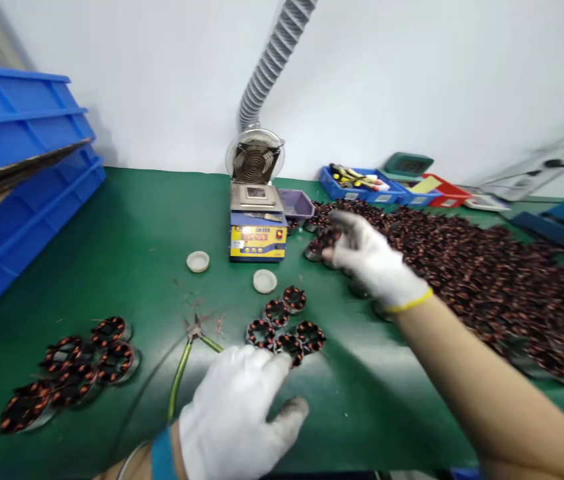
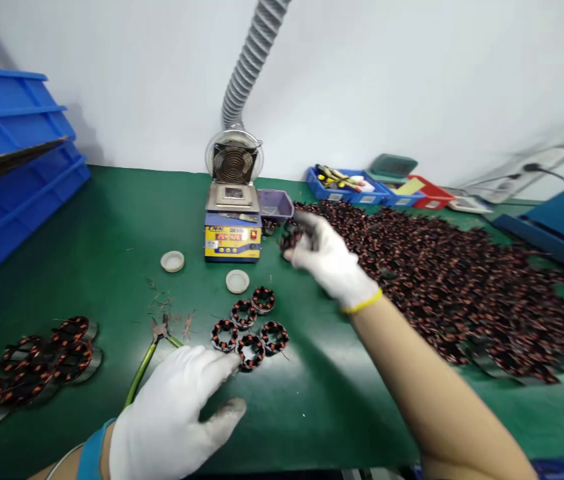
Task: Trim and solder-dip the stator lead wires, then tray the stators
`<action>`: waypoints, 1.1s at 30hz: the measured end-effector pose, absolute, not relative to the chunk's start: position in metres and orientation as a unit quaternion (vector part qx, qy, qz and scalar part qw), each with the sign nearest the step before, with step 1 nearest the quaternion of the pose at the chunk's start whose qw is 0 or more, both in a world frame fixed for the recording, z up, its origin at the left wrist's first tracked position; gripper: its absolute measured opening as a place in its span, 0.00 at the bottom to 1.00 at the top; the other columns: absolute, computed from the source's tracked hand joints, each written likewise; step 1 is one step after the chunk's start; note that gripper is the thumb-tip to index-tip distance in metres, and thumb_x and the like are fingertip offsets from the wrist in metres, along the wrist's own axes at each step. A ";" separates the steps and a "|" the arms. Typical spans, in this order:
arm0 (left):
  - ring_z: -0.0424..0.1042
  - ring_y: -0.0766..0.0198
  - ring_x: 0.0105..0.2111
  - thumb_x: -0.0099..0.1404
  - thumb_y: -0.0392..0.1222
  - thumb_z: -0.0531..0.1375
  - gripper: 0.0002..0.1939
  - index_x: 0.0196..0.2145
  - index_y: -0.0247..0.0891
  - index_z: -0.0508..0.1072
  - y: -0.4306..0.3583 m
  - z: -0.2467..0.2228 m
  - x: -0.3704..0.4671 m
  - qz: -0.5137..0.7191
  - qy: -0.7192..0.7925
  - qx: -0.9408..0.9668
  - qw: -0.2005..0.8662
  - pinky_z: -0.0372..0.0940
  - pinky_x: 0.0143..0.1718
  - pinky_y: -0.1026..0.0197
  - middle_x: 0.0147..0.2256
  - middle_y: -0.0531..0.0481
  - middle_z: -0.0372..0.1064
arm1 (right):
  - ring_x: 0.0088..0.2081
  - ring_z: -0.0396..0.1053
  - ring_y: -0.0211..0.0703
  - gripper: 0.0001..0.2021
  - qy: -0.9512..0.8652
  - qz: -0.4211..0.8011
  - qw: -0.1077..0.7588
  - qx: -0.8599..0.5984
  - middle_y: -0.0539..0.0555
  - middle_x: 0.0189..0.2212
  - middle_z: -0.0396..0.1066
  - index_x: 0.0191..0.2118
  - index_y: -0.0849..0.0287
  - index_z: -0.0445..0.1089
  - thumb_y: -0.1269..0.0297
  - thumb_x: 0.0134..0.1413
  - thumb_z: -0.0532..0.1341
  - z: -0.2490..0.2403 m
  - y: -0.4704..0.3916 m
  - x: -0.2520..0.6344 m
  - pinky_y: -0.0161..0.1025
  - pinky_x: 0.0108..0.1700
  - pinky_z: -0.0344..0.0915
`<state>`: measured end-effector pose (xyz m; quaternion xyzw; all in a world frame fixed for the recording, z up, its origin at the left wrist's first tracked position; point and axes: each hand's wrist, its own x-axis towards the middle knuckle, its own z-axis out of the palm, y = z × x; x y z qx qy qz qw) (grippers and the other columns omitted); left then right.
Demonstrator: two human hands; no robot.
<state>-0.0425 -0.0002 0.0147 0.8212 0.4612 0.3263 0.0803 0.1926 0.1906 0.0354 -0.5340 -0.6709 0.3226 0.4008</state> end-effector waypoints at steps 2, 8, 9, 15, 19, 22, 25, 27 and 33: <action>0.76 0.55 0.32 0.71 0.43 0.54 0.10 0.45 0.38 0.71 -0.001 0.017 -0.042 0.342 0.443 0.825 0.074 0.70 0.31 0.55 0.34 0.47 0.77 | 0.29 0.70 0.37 0.35 -0.636 0.377 0.401 -0.542 0.56 0.43 0.75 0.58 0.59 0.66 0.61 0.41 0.70 -0.008 0.150 0.209 0.35 0.29 0.70; 0.79 0.55 0.37 0.74 0.44 0.53 0.13 0.51 0.37 0.69 0.000 0.017 -0.048 0.348 0.421 0.836 0.049 0.74 0.37 0.54 0.40 0.44 0.78 | 0.60 0.69 0.52 0.22 -0.659 0.358 0.332 -0.572 0.61 0.58 0.70 0.51 0.58 0.70 0.60 0.47 0.65 -0.058 0.084 0.228 0.53 0.63 0.65; 0.79 0.55 0.38 0.73 0.44 0.54 0.14 0.52 0.38 0.70 0.001 0.017 -0.049 0.346 0.422 0.837 0.044 0.75 0.39 0.54 0.41 0.44 0.78 | 0.61 0.68 0.51 0.28 -0.699 0.362 0.286 -0.546 0.60 0.60 0.68 0.57 0.57 0.68 0.62 0.48 0.64 -0.051 0.082 0.231 0.52 0.64 0.65; 0.79 0.56 0.38 0.71 0.43 0.57 0.12 0.50 0.39 0.71 0.003 0.015 -0.050 0.348 0.420 0.837 0.041 0.75 0.39 0.55 0.41 0.46 0.79 | 0.61 0.66 0.60 0.40 -0.762 0.064 0.133 -0.631 0.65 0.63 0.65 0.70 0.61 0.56 0.60 0.51 0.63 -0.008 0.109 0.256 0.54 0.62 0.63; 0.79 0.56 0.36 0.70 0.41 0.57 0.11 0.47 0.38 0.73 0.004 0.016 -0.050 0.350 0.425 0.833 0.054 0.75 0.38 0.55 0.38 0.46 0.79 | 0.56 0.67 0.64 0.30 -0.743 -0.142 0.026 -0.654 0.71 0.46 0.75 0.64 0.72 0.63 0.65 0.57 0.57 -0.021 0.138 0.259 0.59 0.60 0.57; 0.79 0.56 0.35 0.67 0.39 0.58 0.12 0.47 0.38 0.74 0.006 0.012 -0.051 0.354 0.457 0.813 0.068 0.74 0.38 0.54 0.38 0.46 0.79 | 0.49 0.71 0.59 0.26 -0.748 -0.151 0.052 -0.645 0.67 0.44 0.77 0.61 0.69 0.67 0.66 0.58 0.56 -0.027 0.138 0.253 0.60 0.61 0.56; 0.79 0.52 0.41 0.65 0.41 0.60 0.17 0.52 0.39 0.74 0.008 0.007 -0.049 0.373 0.530 0.746 0.150 0.74 0.45 0.50 0.44 0.43 0.79 | 0.52 0.71 0.60 0.27 -0.792 -0.091 0.164 -0.581 0.63 0.49 0.76 0.63 0.62 0.67 0.62 0.58 0.58 -0.015 0.118 0.231 0.56 0.57 0.65; 0.79 0.50 0.43 0.61 0.43 0.66 0.31 0.62 0.40 0.67 0.009 0.007 -0.047 0.386 0.573 0.660 0.296 0.74 0.46 0.49 0.48 0.41 0.77 | 0.58 0.69 0.58 0.27 -0.847 -0.039 0.231 -0.478 0.60 0.53 0.74 0.64 0.58 0.65 0.62 0.59 0.59 0.000 0.099 0.206 0.52 0.55 0.70; 0.76 0.46 0.49 0.52 0.42 0.73 0.33 0.55 0.35 0.71 0.020 0.021 -0.044 0.467 0.452 0.483 0.587 0.71 0.52 0.51 0.49 0.41 0.77 | 0.56 0.71 0.47 0.22 -0.919 0.061 0.356 -0.157 0.60 0.49 0.75 0.58 0.61 0.65 0.72 0.58 0.59 0.029 0.067 0.131 0.50 0.64 0.65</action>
